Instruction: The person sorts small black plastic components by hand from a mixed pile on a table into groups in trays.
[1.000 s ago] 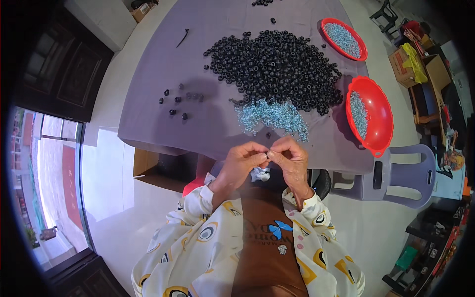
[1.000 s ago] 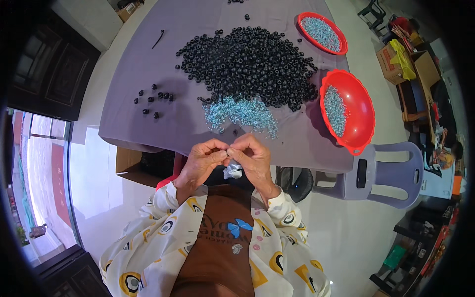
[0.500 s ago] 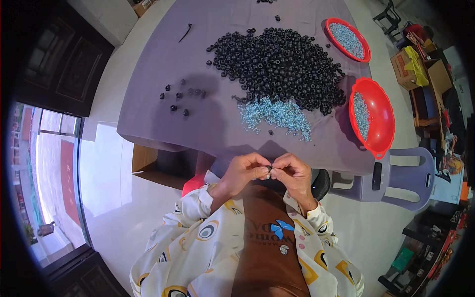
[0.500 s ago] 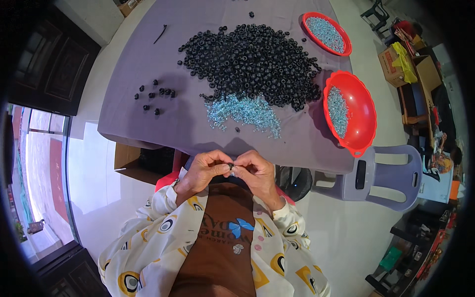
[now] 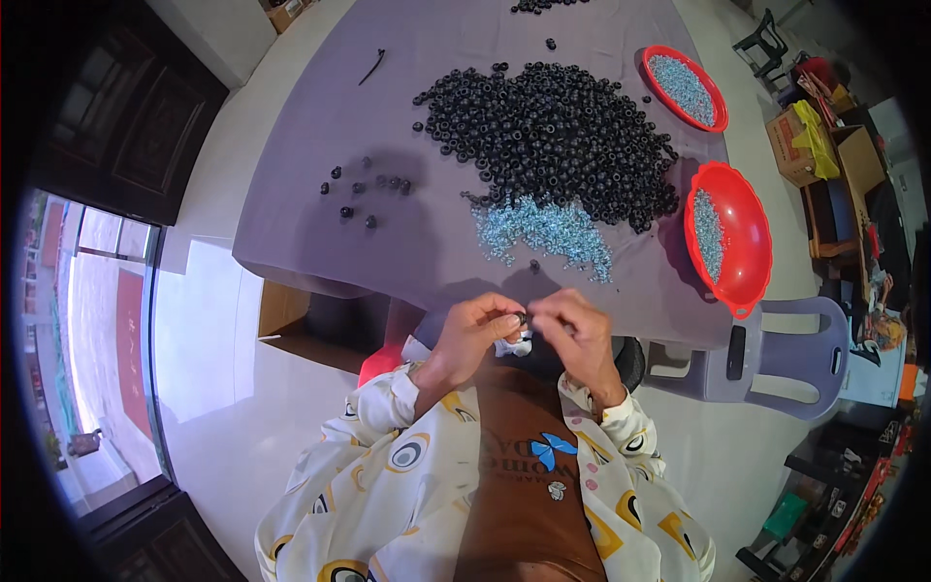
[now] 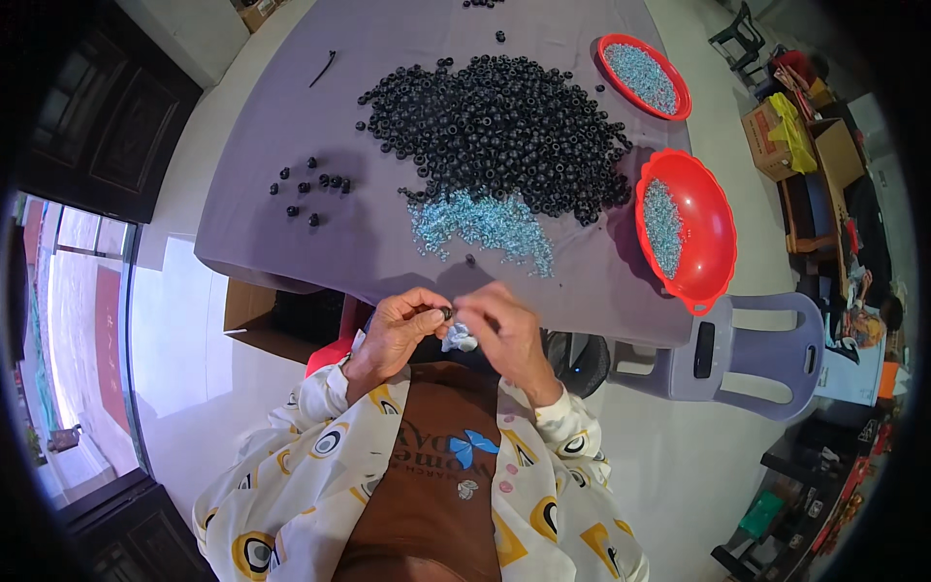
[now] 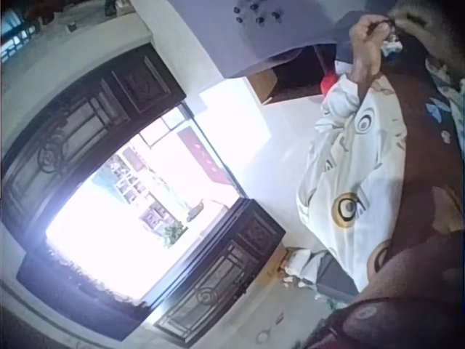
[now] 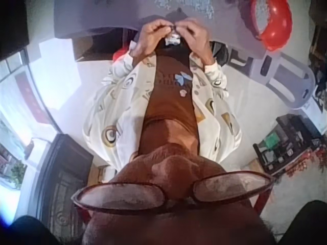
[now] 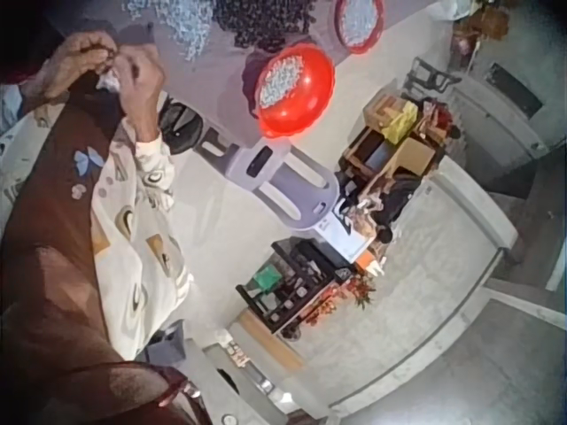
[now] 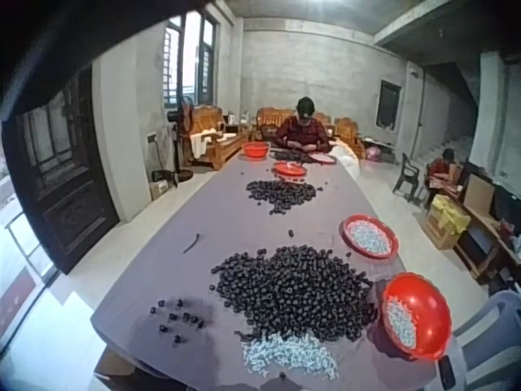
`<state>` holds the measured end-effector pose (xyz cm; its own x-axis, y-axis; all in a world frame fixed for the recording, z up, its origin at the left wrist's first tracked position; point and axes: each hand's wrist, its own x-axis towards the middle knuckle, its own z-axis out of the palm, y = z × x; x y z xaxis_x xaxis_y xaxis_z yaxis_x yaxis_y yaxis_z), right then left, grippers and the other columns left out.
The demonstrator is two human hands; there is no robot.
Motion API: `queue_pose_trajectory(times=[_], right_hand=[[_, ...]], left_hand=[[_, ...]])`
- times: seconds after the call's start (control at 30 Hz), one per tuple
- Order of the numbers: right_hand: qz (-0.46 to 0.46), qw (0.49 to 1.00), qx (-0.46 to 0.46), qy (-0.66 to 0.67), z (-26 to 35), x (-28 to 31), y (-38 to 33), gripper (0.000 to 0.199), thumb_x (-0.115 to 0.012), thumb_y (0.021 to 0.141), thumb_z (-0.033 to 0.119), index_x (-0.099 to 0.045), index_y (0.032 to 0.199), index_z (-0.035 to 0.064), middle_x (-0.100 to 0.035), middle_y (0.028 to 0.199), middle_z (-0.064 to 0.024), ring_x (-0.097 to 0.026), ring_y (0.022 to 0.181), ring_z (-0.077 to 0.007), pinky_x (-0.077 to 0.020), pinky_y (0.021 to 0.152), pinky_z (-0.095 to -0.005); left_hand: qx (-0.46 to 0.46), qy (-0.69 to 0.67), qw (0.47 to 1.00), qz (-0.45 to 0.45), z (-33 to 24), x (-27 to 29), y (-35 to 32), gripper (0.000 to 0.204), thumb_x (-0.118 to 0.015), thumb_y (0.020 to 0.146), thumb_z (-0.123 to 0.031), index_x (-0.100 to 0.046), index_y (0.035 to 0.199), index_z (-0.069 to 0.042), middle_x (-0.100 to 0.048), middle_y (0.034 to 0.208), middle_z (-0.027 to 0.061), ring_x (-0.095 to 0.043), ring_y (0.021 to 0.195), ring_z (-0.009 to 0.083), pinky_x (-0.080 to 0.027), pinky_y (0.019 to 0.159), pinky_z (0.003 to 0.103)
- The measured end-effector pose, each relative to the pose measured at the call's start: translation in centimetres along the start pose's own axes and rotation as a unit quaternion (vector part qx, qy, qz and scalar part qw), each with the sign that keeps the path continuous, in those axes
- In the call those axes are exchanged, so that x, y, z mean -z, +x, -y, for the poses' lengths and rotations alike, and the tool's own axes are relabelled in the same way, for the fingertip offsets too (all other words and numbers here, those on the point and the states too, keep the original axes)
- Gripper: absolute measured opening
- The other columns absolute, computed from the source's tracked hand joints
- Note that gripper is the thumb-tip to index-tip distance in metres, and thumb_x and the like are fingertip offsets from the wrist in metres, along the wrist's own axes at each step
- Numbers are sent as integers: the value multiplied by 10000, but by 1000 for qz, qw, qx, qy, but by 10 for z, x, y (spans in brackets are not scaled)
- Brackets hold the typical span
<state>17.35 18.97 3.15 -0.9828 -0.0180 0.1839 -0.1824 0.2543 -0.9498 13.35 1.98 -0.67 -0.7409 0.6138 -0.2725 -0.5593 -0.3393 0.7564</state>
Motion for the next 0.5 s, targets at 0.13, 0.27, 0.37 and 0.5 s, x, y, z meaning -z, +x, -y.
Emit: queue_pose_trajectory(times=[0.13,0.27,0.37,0.5], right_hand=[[-108,945,59,-303,-24,-5,27,168,-629,766,20,-611,933,21,-546,803,-105,-561,671,-245,-442,570,-325],[-81,907,70,-407,-49,-16,35,146,-592,775,33,-561,917,35,-517,817,-144,-558,691,-335,-448,581,-409],[-64,908,45,-411,-47,-18,37,74,-567,795,50,-538,861,35,-505,804,-153,-555,695,-345,-447,580,-423],[-70,938,47,-337,-42,-9,40,66,-569,797,13,-539,855,20,-534,763,-143,-552,630,-294,-448,543,-356]], left_hand=[[-39,5,999,-1,-6,-6,2,146,-575,865,-84,-569,970,17,-575,834,64,-537,757,126,-447,706,253],[-59,7,998,-12,-14,-9,4,147,-576,867,-93,-568,970,11,-572,832,56,-536,756,120,-446,707,250],[-84,16,996,-25,-19,-9,5,142,-573,868,-90,-569,973,5,-574,837,56,-537,757,118,-447,712,249],[-116,39,992,-30,-26,-7,10,134,-573,864,-77,-571,977,-3,-583,854,56,-541,764,114,-450,717,250]])
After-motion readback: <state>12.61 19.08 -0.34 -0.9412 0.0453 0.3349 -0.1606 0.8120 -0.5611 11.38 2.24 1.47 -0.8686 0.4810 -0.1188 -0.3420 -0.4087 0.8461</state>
